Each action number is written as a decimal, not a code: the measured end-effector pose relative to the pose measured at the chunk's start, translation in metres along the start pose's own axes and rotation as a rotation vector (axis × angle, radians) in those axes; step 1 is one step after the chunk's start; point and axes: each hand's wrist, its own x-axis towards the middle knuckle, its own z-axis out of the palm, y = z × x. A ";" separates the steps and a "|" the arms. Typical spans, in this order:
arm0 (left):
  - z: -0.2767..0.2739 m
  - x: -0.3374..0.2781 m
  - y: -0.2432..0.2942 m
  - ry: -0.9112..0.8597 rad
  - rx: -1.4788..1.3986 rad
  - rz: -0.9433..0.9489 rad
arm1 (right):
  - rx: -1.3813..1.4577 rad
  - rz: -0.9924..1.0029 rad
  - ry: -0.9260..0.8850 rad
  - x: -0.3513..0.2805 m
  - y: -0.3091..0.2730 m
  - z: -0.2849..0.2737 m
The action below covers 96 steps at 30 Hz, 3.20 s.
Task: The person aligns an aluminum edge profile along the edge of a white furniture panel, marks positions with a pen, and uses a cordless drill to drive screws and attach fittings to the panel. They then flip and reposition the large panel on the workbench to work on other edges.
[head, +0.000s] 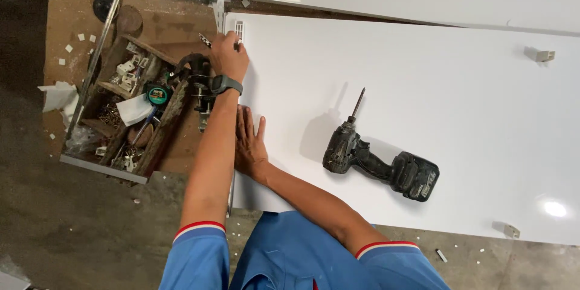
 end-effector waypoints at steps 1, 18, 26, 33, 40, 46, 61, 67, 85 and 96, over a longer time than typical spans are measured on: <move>-0.001 -0.001 0.002 -0.001 0.001 -0.003 | 0.001 -0.002 -0.003 0.001 0.000 -0.001; -0.151 -0.211 -0.064 0.029 -0.581 -0.382 | 0.162 0.031 0.192 0.021 0.006 0.008; -0.198 -0.381 -0.015 0.094 -0.374 -0.451 | -0.042 0.065 -0.098 0.025 -0.006 -0.017; -0.137 -0.422 -0.035 0.212 -0.316 -0.372 | -0.172 0.086 0.048 0.027 -0.004 0.012; -0.155 -0.418 -0.058 0.208 -0.484 -0.334 | -0.215 0.169 -0.023 0.032 -0.005 0.035; -0.193 -0.392 -0.107 -0.194 -0.584 -0.045 | -0.216 0.113 0.055 0.032 0.008 0.045; -0.199 -0.359 -0.131 -0.335 -0.602 0.134 | -0.077 0.115 0.116 0.029 -0.004 0.037; -0.214 -0.350 -0.119 -0.251 -0.486 0.283 | -0.072 0.040 0.198 0.031 0.002 0.044; -0.208 -0.353 -0.118 -0.231 -0.480 0.365 | -0.205 -0.085 0.430 0.038 0.022 0.071; -0.204 -0.353 -0.118 -0.226 -0.472 0.365 | -0.049 0.009 0.294 0.033 0.003 0.050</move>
